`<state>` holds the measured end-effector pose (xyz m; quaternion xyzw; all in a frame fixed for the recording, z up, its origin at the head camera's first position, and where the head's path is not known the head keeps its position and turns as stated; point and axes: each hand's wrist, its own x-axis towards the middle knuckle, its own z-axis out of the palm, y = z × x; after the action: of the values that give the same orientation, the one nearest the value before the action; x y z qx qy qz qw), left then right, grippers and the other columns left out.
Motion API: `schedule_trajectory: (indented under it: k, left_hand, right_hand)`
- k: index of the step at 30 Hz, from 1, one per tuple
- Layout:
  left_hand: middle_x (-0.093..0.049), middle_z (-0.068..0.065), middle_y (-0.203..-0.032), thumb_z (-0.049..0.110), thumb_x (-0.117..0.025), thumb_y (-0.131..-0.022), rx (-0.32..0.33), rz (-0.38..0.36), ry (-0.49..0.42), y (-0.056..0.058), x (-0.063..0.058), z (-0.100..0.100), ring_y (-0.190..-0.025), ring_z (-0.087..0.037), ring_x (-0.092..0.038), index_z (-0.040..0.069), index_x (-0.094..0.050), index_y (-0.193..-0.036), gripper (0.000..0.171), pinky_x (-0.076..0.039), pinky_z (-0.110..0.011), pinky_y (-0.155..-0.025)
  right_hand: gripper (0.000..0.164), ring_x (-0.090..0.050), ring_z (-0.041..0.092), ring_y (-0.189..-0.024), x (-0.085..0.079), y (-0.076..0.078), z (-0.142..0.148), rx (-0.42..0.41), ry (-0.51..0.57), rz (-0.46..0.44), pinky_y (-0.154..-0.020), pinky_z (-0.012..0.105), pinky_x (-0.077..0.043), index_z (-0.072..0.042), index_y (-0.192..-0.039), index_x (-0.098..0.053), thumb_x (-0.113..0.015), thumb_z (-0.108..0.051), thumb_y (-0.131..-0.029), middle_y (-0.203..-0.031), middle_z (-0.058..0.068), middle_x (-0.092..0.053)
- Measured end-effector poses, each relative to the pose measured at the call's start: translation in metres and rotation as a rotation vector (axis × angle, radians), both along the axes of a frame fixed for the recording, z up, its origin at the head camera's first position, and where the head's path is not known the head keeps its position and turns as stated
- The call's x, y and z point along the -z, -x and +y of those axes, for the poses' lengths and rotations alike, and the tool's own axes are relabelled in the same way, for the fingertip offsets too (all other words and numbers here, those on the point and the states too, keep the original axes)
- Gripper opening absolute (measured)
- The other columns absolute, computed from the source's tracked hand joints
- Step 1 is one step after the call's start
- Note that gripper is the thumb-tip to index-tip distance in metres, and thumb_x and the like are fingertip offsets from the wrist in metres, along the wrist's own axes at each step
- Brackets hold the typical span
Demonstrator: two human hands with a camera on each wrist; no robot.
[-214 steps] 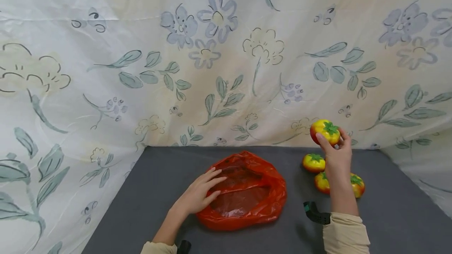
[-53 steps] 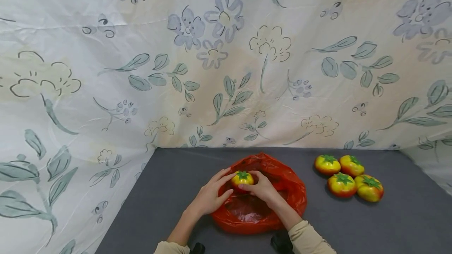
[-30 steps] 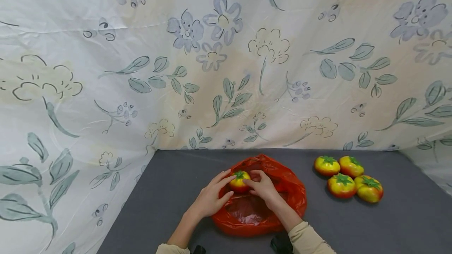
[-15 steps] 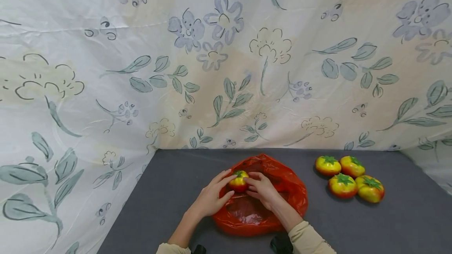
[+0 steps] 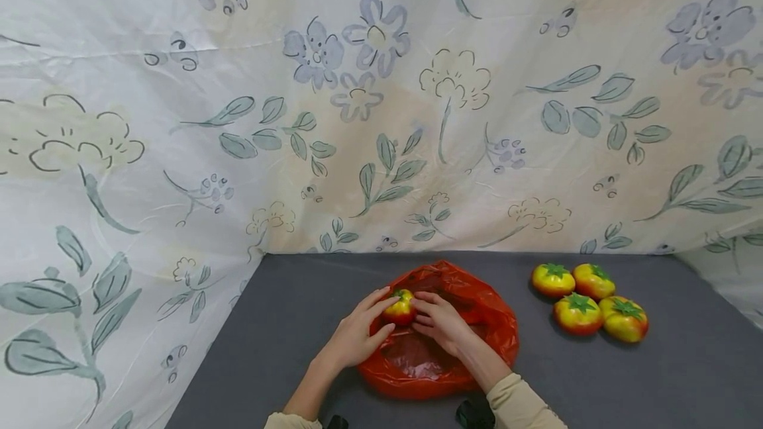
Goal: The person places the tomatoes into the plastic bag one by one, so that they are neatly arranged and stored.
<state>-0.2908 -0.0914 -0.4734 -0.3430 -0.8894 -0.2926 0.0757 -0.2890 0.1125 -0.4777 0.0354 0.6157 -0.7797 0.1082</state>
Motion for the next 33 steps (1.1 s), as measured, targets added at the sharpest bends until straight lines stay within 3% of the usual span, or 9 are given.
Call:
schedule_trajectory:
  k: [8,13,17,24,33]
  left_hand:
    - [-0.037,-0.004,-0.149,0.027,-0.062,-0.093,0.000,0.006,-0.004,0.000,0.001,0.000,-0.133,-0.027,-0.036,0.020,-0.051,-0.139,0.047,-0.041,-0.060,-0.093]
    - [-0.035,-0.004,-0.149,0.025,-0.062,-0.093,0.003,0.001,-0.016,0.000,0.001,0.001,-0.134,-0.027,-0.036,0.020,-0.050,-0.139,0.048,-0.040,-0.060,-0.092]
    - [-0.035,-0.004,-0.150,0.023,-0.063,-0.093,0.005,-0.013,-0.018,0.001,0.000,0.003,-0.134,-0.028,-0.035,0.019,-0.050,-0.139,0.048,-0.040,-0.061,-0.092]
    - [-0.035,-0.005,-0.150,0.023,-0.064,-0.092,0.005,-0.022,-0.008,0.001,-0.001,0.004,-0.134,-0.029,-0.034,0.019,-0.050,-0.140,0.049,-0.040,-0.061,-0.092]
    - [-0.032,-0.003,-0.151,0.024,-0.063,-0.093,0.000,-0.049,-0.007,0.001,0.000,0.003,-0.135,-0.027,-0.033,0.021,-0.048,-0.141,0.050,-0.040,-0.061,-0.092]
  right_hand:
    - [0.056,-0.038,0.044,-0.125,-0.003,0.001,0.002,0.015,-0.070,0.041,-0.104,0.054,-0.031,0.007,-0.139,-0.031,-0.056,-0.021,-0.097,-0.140,0.029,-0.033]
    - [0.057,-0.040,0.042,-0.123,-0.013,-0.001,0.006,0.042,-0.130,0.062,-0.102,0.054,-0.033,0.004,-0.140,-0.031,-0.058,-0.021,-0.096,-0.139,0.027,-0.034]
    - [0.055,-0.041,0.042,-0.123,-0.025,-0.001,0.015,0.015,-0.141,0.075,-0.101,0.053,-0.035,-0.001,-0.139,-0.035,-0.059,-0.023,-0.095,-0.139,0.024,-0.037]
    - [0.059,-0.039,0.041,-0.126,-0.047,0.002,0.047,-0.057,-0.107,0.153,-0.102,0.047,-0.037,-0.002,-0.143,-0.033,-0.058,-0.029,-0.096,-0.142,0.023,-0.037]
    - [0.064,-0.038,0.039,-0.127,-0.069,0.000,0.097,-0.013,0.007,0.171,-0.097,0.043,-0.043,-0.004,-0.149,-0.019,-0.050,-0.033,-0.100,-0.142,0.024,-0.032]
